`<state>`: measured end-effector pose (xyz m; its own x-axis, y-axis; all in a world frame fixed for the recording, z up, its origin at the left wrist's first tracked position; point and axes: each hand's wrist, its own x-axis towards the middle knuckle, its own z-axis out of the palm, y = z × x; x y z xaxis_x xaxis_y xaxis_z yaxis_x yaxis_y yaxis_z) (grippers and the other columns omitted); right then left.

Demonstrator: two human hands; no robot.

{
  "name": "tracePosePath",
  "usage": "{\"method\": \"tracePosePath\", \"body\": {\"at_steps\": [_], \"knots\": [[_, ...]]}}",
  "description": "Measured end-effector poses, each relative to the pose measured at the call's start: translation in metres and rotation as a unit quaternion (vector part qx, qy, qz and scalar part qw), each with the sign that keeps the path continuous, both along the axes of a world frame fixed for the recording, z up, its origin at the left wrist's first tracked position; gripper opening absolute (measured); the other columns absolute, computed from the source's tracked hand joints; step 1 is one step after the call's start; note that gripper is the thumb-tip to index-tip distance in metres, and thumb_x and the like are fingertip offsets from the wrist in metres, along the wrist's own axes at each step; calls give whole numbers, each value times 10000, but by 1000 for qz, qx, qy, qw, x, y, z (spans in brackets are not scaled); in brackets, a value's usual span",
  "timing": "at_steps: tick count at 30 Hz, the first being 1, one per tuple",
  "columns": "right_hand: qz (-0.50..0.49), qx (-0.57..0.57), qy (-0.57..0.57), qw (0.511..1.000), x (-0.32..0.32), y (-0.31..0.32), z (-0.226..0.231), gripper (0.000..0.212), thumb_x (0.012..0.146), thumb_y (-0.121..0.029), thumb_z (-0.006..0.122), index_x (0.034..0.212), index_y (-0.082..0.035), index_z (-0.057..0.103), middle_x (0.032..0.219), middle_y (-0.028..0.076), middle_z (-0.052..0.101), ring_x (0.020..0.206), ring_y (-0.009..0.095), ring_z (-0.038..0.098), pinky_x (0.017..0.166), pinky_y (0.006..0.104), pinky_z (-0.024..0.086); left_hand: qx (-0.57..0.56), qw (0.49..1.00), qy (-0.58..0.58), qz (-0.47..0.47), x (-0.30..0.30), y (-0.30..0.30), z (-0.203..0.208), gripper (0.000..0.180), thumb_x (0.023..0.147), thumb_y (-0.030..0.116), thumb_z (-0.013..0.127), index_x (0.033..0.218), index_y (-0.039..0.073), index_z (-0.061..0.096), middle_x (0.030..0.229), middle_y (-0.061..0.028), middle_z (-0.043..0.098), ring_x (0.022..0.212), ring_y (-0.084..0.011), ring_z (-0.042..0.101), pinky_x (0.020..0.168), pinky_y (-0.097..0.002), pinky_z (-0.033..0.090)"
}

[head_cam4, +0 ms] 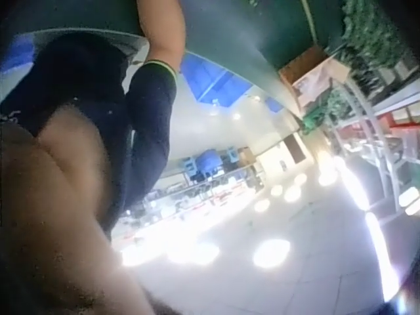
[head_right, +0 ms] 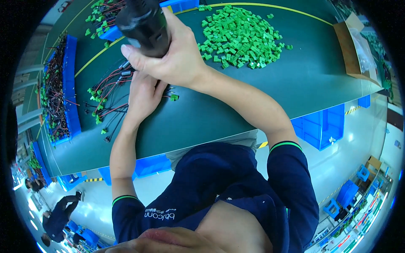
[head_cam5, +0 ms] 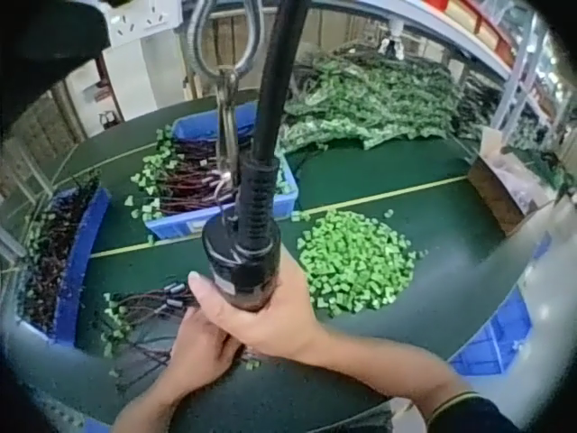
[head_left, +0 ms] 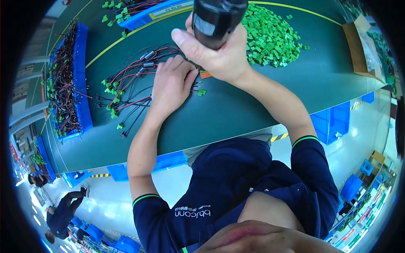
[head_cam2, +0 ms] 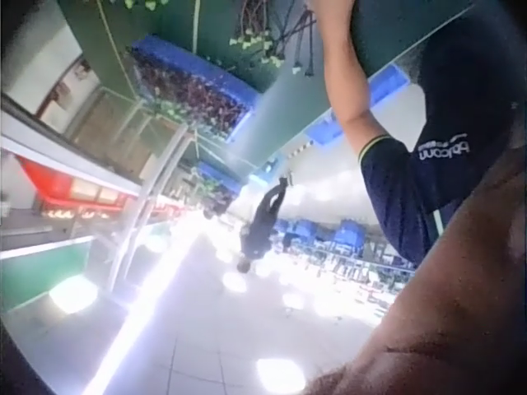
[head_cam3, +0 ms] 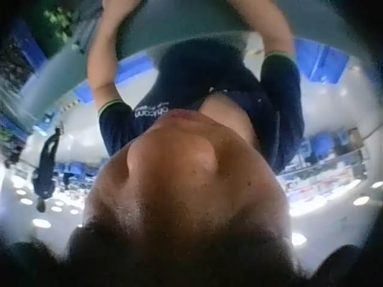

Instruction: The person assembles wiring harnesses and connectors onto a circuit board, using a heat gun to secure the connections.

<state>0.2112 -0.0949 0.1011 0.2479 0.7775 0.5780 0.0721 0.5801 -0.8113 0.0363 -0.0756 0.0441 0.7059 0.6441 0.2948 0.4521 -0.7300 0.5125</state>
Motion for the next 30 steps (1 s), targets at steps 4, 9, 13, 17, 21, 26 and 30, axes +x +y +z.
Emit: {"method": "tracePosePath", "body": {"at_steps": [4,9,13,17,21,26,30], "knots": [[244,-63,127,959,38,-5,5,892,810,-54,884,1517,-77,340,1301,91,562,1167,230,590,1038,381,468,-39,999,8,1,-3,2,1,105,924,147,743,933,47,713,907,-75,609,889,-279,594,823,-421,420],[95,-140,-198,966,119,-32,-1,301,872,-207,715,1122,-42,685,1086,37,649,1114,218,615,1029,386,475,-113,989,-95,-11,-20,5,4,85,864,110,787,865,39,742,832,-45,619,844,-236,586,845,-371,430],[-45,-170,-544,820,121,-51,-22,156,881,-238,760,916,-86,748,998,71,612,1003,284,599,902,444,483,-118,984,-131,-23,-27,19,15,123,900,109,768,977,14,769,944,-86,736,947,-247,663,905,-381,490],[-81,-124,-627,765,127,-53,-46,232,876,-296,803,1005,-104,785,1077,73,649,1137,274,596,929,451,481,-157,969,-144,122,-38,34,24,101,942,14,718,1028,3,769,1002,-80,747,1004,-254,667,959,-400,497],[-69,-141,-585,796,143,-50,-41,240,893,-250,809,1046,-72,760,1111,115,729,1087,314,670,902,453,535,-64,996,29,-62,-56,38,38,211,838,29,778,1048,51,790,1105,-63,708,1095,-280,622,966,-394,486],[-183,-249,-413,857,168,-59,-11,183,953,-115,757,1114,-33,729,1024,104,775,887,235,742,826,335,579,-22,989,66,-131,-47,34,31,169,825,94,806,987,45,798,1081,-67,698,1071,-261,622,952,-394,485],[-103,-130,-127,978,170,-61,-2,220,917,-69,798,1082,53,717,1033,77,768,933,149,714,813,315,574,-90,992,-7,-86,-47,33,23,126,871,86,786,977,18,791,987,-87,726,984,-272,678,932,-398,508]]}}
